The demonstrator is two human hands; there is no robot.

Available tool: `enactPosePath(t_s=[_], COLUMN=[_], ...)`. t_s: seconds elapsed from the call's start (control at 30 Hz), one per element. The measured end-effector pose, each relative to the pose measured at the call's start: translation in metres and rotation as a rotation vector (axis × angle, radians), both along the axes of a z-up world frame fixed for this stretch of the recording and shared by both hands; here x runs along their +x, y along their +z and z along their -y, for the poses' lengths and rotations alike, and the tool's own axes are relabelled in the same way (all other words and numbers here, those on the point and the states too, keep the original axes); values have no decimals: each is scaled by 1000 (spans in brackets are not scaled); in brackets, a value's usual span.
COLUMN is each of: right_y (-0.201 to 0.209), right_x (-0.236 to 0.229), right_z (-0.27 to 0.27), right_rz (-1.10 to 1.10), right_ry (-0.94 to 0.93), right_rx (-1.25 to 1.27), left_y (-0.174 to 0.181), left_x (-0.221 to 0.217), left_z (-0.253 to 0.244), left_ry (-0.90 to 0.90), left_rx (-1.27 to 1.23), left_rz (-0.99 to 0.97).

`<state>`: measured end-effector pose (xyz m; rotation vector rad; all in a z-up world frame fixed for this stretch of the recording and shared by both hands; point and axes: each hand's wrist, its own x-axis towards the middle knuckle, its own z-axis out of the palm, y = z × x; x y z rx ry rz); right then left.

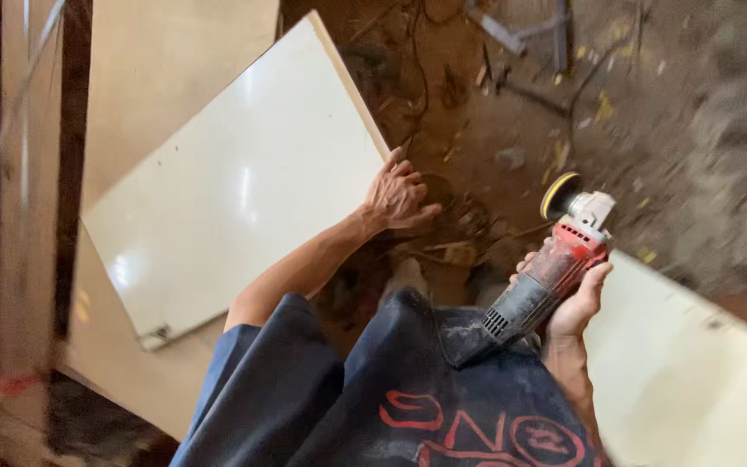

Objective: The person sands the edges of a white cabinet door using an angle grinder with a sanding disc, then flips the door and continues sanding. They then use a handheld router to trim the edge of the same door, repositioning the board multiple times to access different sides.

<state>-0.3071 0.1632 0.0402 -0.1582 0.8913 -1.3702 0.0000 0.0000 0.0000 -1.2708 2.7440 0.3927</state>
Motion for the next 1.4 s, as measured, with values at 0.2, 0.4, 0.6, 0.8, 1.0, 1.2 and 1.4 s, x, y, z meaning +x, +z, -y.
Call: enactPosePath(t_s=[0.2,0.4,0.6,0.8,1.0,1.2,1.4], right_y=[53,68,72,50,28,3,-21], right_x=[-57,-69,-67,-34,-1,53,110], right_z=[78,183,301,436,525,586,638], right_rz=[-171,-243,-333,-330,-111,86,150], right_ry=[184,398,669,764,1013,1356,1562], right_rx=[-180,-281,-407,-335,-55,169,393], left_y=[52,98,89,80,62,-14,-48], left_x=[-65,-197,-229,-230,-199,-114,-38], left_z=[-21,-30,46,155,214,233,262], left_ry=[300,638,874,1034,1194,1947,2304], left_rx=[-76,757,592,499,530,124,-312], left_rz=[-268,-956,-995,-1057,-1111,-1730,-2565])
